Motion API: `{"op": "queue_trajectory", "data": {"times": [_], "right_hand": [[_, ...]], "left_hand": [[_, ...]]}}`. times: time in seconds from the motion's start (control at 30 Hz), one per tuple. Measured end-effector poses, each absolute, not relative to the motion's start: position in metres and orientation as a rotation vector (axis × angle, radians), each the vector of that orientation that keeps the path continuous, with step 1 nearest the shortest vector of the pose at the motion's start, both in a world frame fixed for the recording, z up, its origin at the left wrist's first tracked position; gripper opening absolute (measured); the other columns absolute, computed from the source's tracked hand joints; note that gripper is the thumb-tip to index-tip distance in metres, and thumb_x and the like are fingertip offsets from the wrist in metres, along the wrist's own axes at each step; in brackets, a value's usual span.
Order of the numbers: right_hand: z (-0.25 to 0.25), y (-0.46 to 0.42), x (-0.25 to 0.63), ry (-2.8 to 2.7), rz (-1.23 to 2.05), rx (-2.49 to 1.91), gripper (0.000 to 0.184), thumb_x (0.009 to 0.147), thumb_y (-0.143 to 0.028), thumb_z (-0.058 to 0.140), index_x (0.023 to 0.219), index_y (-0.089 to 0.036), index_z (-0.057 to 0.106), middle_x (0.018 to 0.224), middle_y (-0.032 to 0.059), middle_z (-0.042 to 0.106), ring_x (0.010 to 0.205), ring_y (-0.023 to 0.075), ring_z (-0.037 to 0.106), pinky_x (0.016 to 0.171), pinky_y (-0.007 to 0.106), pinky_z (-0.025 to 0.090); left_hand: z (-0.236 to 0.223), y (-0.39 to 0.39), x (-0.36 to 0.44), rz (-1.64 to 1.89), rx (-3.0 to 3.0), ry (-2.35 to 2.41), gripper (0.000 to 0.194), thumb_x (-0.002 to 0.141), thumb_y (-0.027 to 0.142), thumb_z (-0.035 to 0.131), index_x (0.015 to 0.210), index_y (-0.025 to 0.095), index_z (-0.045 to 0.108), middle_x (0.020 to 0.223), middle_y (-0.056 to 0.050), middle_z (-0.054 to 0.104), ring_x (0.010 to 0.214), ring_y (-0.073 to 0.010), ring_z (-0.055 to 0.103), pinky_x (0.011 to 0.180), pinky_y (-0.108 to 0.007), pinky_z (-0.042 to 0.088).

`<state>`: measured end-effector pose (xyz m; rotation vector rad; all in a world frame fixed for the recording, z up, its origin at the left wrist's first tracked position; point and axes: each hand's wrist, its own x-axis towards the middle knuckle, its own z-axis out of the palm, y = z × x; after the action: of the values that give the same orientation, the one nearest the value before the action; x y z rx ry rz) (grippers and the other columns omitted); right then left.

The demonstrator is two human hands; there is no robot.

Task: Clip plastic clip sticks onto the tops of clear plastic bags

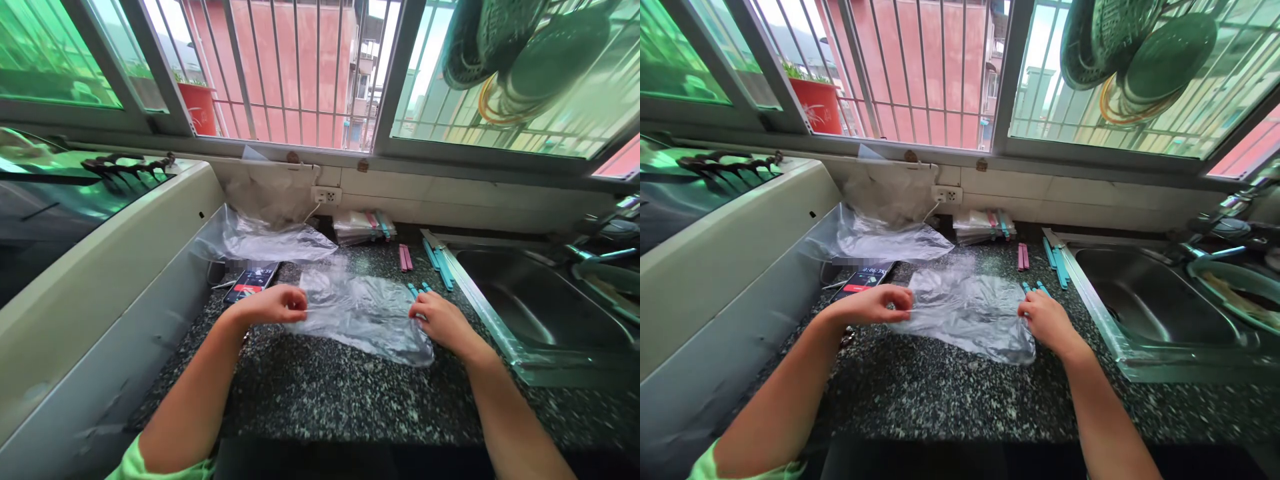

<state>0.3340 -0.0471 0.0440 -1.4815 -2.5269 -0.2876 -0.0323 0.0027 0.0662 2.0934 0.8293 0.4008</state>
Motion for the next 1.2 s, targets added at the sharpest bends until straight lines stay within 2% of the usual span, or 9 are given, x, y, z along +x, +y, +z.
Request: {"op": "queue_trajectory", "data": {"times": [0.1,0.27,0.4,0.53,0.67,0.87,1.07,1.13,1.2], "right_hand": [[0.037,-0.045,0.335,-2.485,-0.324,-1.5,0.02,0.07,-0.005,0.055,0.065,-0.023,0.063,0.067,0.0014,0.058,0.067,0.0157,0.052,0.056,0.026,0.036],[0.042,-0.048,0.33,-2.3,-0.375,-1.626,0.022,0.076,-0.009,0.049,0.085,-0.023,0.064,0.076,0.003,0.062,0.069,0.0156,0.057,0.056,0.026,0.038],[0.05,-0.051,0.326,-2.249,-0.078,-1.737,0.014,0.079,-0.025,0.051,0.081,-0.023,0.064,0.076,0.0015,0.066,0.062,0.0148,0.059,0.052,0.025,0.038],[0.045,-0.048,0.328,-2.335,0.165,-1.943,0.014,0.073,-0.032,0.059,0.062,-0.023,0.062,0.058,0.0005,0.064,0.05,0.0147,0.054,0.045,0.025,0.029],[0.038,-0.05,0.331,-2.423,0.158,-1.976,0.015,0.067,-0.024,0.065,0.054,-0.022,0.059,0.053,0.0003,0.062,0.045,0.0127,0.05,0.045,0.024,0.025],[0.061,-0.037,0.299,-2.263,0.057,-1.799,0.013,0.078,-0.028,0.054,0.074,-0.02,0.064,0.07,0.0037,0.066,0.062,0.0165,0.057,0.054,0.027,0.037],[0.093,0.036,0.206,-2.486,0.546,-1.08,0.033,0.067,-0.029,0.069,0.098,-0.019,0.063,0.102,0.0073,0.062,0.095,0.0191,0.055,0.084,0.033,0.042],[0.094,0.056,0.177,-2.536,0.902,-0.969,0.038,0.064,-0.031,0.07,0.1,-0.02,0.062,0.102,0.0051,0.062,0.093,0.017,0.055,0.082,0.031,0.043],[0.093,0.068,0.159,-2.539,1.24,-0.914,0.025,0.065,-0.03,0.068,0.086,-0.016,0.063,0.084,0.0019,0.063,0.078,0.013,0.055,0.073,0.027,0.043]], "left_hand": [[0.074,-0.009,-0.045,0.335,1.975,0.797,0.021,0.067,0.039,0.063,0.062,0.019,0.064,0.063,0.0,0.058,0.061,-0.0135,0.052,0.057,-0.023,0.042],[0.054,-0.01,-0.041,0.887,1.923,1.329,0.032,0.074,0.048,0.051,0.07,0.018,0.061,0.068,-0.003,0.061,0.063,-0.0154,0.055,0.058,-0.025,0.043],[0.029,-0.004,-0.027,0.817,1.898,1.796,0.03,0.067,0.046,0.058,0.075,0.018,0.061,0.063,-0.004,0.061,0.062,-0.0197,0.058,0.055,-0.027,0.041],[0.018,-0.002,-0.016,0.736,1.839,1.552,0.028,0.068,0.036,0.058,0.087,0.015,0.06,0.054,0.002,0.054,0.052,-0.0151,0.053,0.052,-0.025,0.039],[0.018,0.0,-0.015,1.068,1.772,1.37,0.022,0.069,0.025,0.054,0.089,0.016,0.06,0.056,0.004,0.05,0.052,-0.0111,0.048,0.053,-0.023,0.039],[0.024,-0.003,-0.012,1.377,1.781,1.15,0.025,0.075,0.026,0.053,0.097,0.018,0.059,0.069,0.001,0.054,0.061,-0.0097,0.049,0.057,-0.021,0.041],[0.025,-0.012,-0.003,1.363,1.889,0.944,0.029,0.076,0.022,0.055,0.105,0.019,0.056,0.072,0.001,0.055,0.067,-0.0098,0.052,0.064,-0.022,0.043],[0.024,-0.012,-0.005,1.396,1.839,0.93,0.033,0.075,0.024,0.057,0.108,0.02,0.054,0.071,0.002,0.055,0.065,-0.0095,0.052,0.065,-0.023,0.043],[0.024,-0.01,-0.008,1.441,1.744,0.963,0.037,0.074,0.027,0.059,0.11,0.019,0.051,0.07,0.003,0.055,0.063,-0.0093,0.051,0.064,-0.023,0.042]]}}
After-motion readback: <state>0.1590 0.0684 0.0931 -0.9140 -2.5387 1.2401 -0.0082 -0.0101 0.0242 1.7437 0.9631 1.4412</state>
